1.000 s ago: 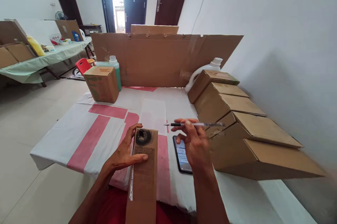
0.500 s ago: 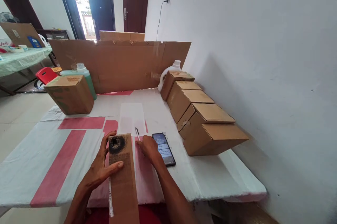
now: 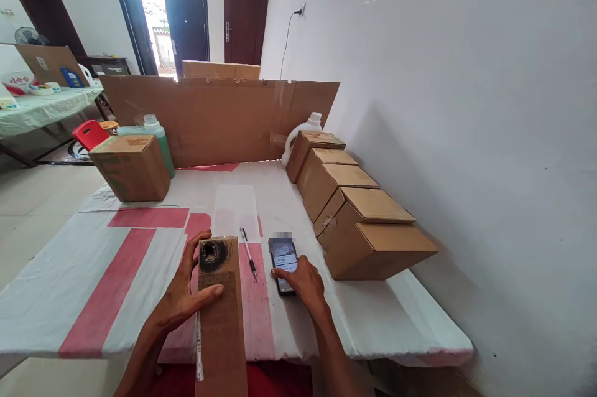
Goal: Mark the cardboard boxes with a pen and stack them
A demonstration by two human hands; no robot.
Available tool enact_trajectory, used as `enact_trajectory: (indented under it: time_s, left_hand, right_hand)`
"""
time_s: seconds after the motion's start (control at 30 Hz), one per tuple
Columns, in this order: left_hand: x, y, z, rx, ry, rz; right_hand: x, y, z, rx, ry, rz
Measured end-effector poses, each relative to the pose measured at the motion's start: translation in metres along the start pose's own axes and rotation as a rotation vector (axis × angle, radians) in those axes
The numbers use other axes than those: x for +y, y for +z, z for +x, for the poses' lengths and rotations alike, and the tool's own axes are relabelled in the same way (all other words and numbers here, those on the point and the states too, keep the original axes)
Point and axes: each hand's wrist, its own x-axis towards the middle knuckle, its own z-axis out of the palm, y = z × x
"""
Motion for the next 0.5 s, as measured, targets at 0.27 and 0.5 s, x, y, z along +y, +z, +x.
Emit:
enact_trajectory:
  time_s: [0.27,0.5]
  left_hand:
    - [0.001,0.001,-0.003,0.011,0.034,-0.041]
    - [0.010,0.017,0.002,-0.027,0.139,-0.020]
  right_hand:
    - [0.027,-0.005,-0.042,-0.165,-0.086,0.769]
    - [-0.017,-0.058,-0.117,-0.526,0.115,1.537]
